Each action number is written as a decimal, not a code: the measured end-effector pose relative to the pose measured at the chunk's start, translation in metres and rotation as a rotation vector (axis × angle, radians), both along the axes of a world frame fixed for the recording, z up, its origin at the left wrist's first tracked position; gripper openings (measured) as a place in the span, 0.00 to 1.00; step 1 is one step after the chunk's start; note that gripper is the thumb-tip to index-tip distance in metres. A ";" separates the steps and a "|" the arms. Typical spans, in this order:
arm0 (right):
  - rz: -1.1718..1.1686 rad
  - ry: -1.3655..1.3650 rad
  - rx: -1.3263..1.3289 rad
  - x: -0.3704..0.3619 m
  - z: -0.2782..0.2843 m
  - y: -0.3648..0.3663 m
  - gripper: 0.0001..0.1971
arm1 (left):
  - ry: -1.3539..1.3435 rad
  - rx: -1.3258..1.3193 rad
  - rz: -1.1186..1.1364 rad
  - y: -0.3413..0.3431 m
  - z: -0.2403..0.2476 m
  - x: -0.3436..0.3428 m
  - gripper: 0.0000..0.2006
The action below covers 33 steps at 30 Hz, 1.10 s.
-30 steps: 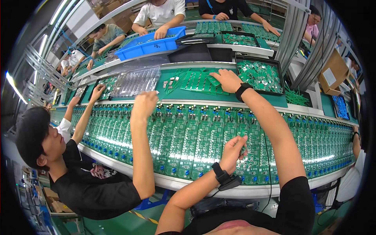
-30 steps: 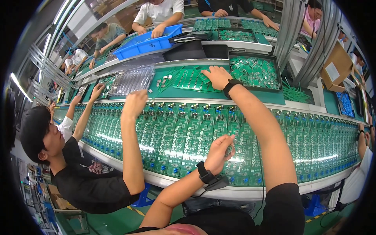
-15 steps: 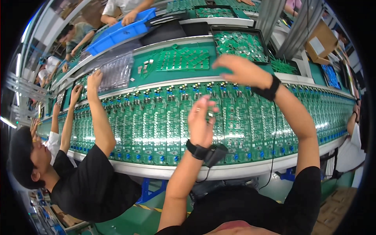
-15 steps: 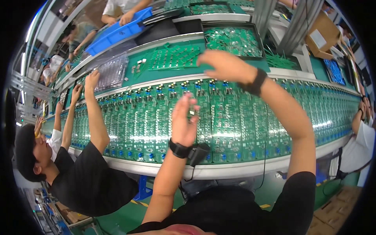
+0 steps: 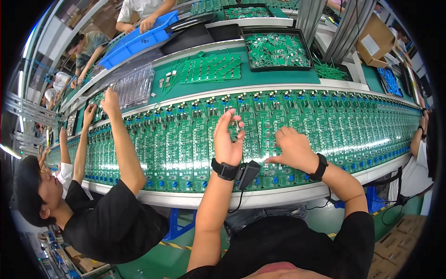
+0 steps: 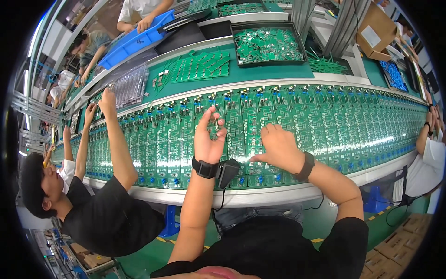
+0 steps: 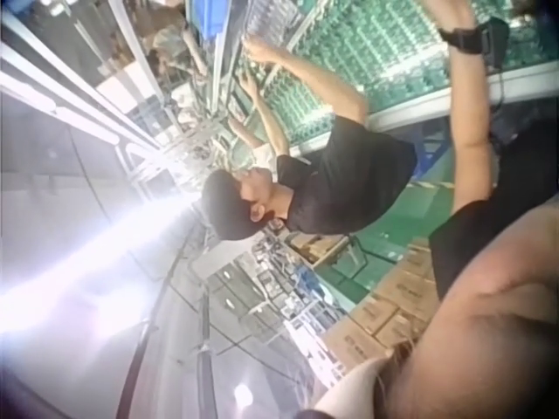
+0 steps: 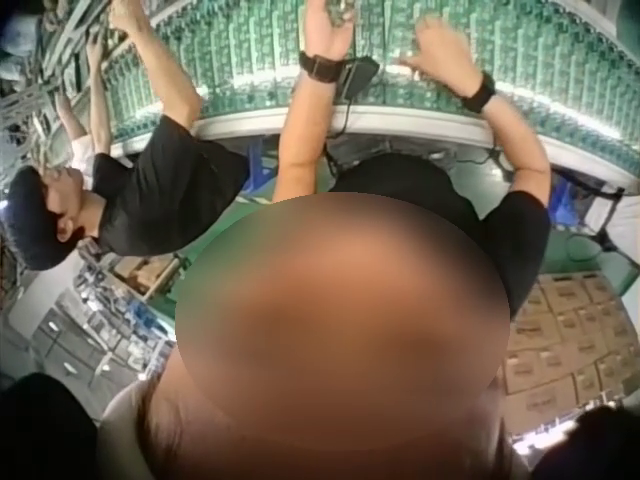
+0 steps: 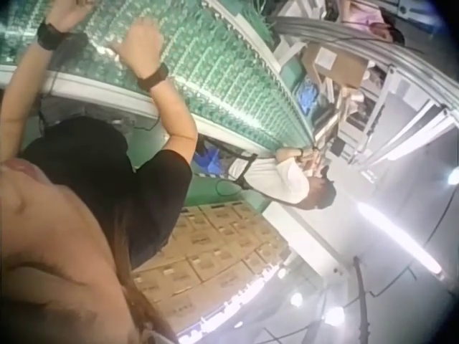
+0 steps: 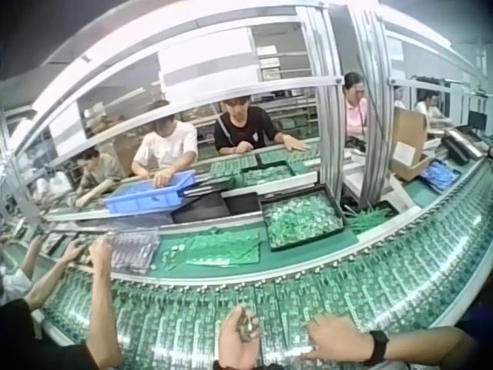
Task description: The person picks up small green circuit boards from a tray and places them onto a larger panel, then picks up a large panel and breaks it into smaller individual circuit boards by hand.
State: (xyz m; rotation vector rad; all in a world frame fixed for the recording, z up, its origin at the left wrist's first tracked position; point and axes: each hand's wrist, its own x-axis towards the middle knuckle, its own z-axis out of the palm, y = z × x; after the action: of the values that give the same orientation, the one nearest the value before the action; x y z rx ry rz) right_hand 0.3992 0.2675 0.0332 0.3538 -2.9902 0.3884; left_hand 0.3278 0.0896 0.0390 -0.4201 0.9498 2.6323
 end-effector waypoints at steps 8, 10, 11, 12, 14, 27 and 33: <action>0.016 -0.148 -0.134 0.000 0.007 -0.003 0.25 | 0.034 -0.032 -0.006 -0.001 -0.003 -0.001 0.10; 0.010 -0.056 -0.115 0.004 0.009 -0.006 0.27 | 0.030 -0.033 -0.021 0.000 -0.003 -0.002 0.10; 0.011 -0.057 -0.113 0.006 0.009 -0.007 0.27 | 0.026 -0.033 -0.031 0.001 -0.003 -0.001 0.10; -0.005 -0.096 -0.122 0.008 0.009 -0.009 0.28 | 0.026 -0.032 -0.030 0.001 -0.003 0.000 0.10; -0.036 -0.174 -0.141 0.009 0.010 -0.011 0.29 | 0.027 -0.026 -0.029 0.001 -0.003 0.001 0.10; -0.010 -0.174 -0.606 0.002 0.042 0.014 0.26 | 0.063 -0.147 0.047 0.005 0.001 0.000 0.10; 0.154 -0.440 -1.522 0.001 0.050 0.028 0.20 | 0.216 -0.068 -0.402 0.021 0.006 0.009 0.12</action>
State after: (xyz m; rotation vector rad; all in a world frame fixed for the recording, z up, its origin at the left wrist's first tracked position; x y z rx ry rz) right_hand 0.4006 0.2957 0.0830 0.2938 -2.0072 2.6218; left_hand 0.3367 0.1109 0.0453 0.0432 1.0639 2.3116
